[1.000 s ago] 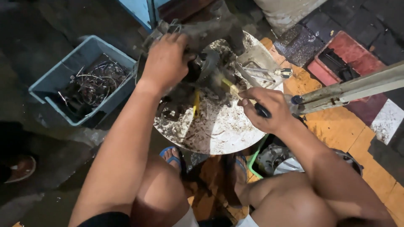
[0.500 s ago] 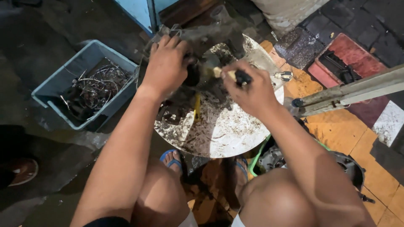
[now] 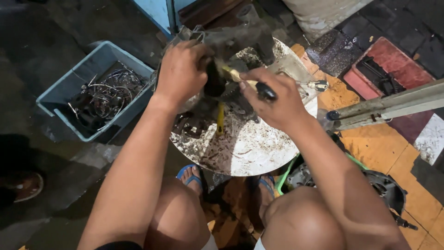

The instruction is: The person scrubs a small metal gear with a brush while holding it over a white bucket. They repeatedly rotate the gear to clean different sides and occasionally dip the brush into a liquid in the bucket. The person continues scrubbing the same gear throughout the clip.

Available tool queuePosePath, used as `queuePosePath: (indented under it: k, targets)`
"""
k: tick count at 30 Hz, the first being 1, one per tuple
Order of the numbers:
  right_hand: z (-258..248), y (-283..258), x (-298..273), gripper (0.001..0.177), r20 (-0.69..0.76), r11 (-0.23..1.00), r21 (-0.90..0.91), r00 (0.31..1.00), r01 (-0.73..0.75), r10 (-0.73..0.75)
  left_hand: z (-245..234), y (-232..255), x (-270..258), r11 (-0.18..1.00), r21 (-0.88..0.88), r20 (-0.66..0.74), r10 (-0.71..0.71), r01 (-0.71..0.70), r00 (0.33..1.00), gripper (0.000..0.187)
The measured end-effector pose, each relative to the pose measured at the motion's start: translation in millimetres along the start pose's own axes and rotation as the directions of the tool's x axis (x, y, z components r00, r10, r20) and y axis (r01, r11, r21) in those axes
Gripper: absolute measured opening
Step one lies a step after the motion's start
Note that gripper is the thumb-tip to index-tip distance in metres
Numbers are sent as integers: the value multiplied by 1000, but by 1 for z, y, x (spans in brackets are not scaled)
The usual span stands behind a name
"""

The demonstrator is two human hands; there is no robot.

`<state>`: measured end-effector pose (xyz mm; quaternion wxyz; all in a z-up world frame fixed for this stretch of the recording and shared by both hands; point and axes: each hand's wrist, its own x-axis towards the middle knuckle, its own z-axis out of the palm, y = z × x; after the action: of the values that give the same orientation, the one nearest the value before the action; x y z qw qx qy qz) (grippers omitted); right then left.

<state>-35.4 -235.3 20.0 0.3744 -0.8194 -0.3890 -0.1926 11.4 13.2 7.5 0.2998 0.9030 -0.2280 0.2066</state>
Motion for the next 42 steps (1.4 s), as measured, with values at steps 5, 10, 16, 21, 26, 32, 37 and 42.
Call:
queuePosePath:
  k: [5, 10, 16, 21, 26, 32, 37, 42]
  targets:
    - [-6, -13, 3, 6, -61, 999, -47, 998, -1, -2, 0, -3, -2, 1000, 2, -26, 28, -27, 999, 26]
    - [1, 1, -3, 11, 65, 986, -52, 985, -159, 163, -6, 2, -2, 1000, -2, -33, -1, 1, 999, 24]
    - [-1, -5, 0, 6, -42, 998, -32, 998, -55, 54, -8, 3, -3, 999, 10, -23, -31, 32, 999, 19]
    - [-4, -6, 0, 4, 30, 986, -21, 985, -167, 168, -7, 5, -2, 999, 3, -14, -48, 48, 999, 26]
    - [-5, -12, 5, 3, 39, 996, -24, 996, -84, 84, -9, 8, -1, 1000, 6, -24, -12, 13, 1000, 20]
    - [-2, -19, 12, 4, -48, 997, 26, 996, -72, 73, -7, 7, -2, 999, 39, -9, -10, 11, 1000, 21]
    - [-1, -8, 5, 9, -23, 997, -58, 998, -60, 59, -9, 7, -2, 999, 26, -22, 21, -20, 1000, 17]
    - [-2, -23, 4, 19, -2, 994, 62, 996, -91, 91, -8, 13, -6, 1000, 15, 15, -22, 22, 1000, 29]
